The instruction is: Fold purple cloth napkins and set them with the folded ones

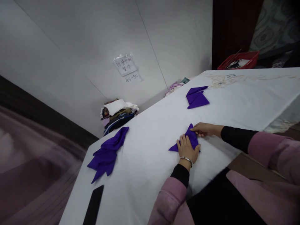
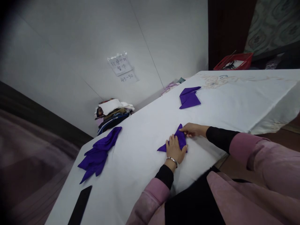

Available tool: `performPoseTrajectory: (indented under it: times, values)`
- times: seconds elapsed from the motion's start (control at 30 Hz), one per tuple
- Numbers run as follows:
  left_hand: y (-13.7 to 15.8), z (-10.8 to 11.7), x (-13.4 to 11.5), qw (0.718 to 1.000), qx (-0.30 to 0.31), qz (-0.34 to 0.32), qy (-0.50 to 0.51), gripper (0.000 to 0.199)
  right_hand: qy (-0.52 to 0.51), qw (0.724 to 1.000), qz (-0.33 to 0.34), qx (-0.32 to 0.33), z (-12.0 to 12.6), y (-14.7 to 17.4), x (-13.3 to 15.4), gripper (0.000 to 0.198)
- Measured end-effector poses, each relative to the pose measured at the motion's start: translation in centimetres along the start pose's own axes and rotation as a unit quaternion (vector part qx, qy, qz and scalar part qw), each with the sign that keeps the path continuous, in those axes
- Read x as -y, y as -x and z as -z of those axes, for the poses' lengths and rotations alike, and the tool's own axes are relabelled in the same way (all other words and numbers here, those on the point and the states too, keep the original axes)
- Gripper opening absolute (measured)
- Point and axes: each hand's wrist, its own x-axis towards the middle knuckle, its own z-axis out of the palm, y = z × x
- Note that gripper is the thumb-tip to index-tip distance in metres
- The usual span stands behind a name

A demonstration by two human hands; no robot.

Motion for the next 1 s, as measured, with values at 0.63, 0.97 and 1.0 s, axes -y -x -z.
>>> performPoseTrajectory:
  times: [0.63, 0.97, 1.0]
  values:
    - [-0.6, 0.3, 0.0, 0.999, 0.026, 0.017, 0.029, 0.078, 0.36, 0.76, 0.533, -0.092, 0.6, 1.4, -4.5, 0.041]
    - [1.8, 2.4, 2.5, 0.993, 0.005, -0.115, 0.023, 0.065, 0.403, 0.778, 0.48, -0.05, 1.1, 0.5, -5.3, 0.045]
    - [1.8, 2.5, 2.6, 0.993, 0.01, -0.113, 0.02, 0.063, 0.399, 0.781, 0.478, -0.051, 1.1, 0.5, -5.4, 0.045]
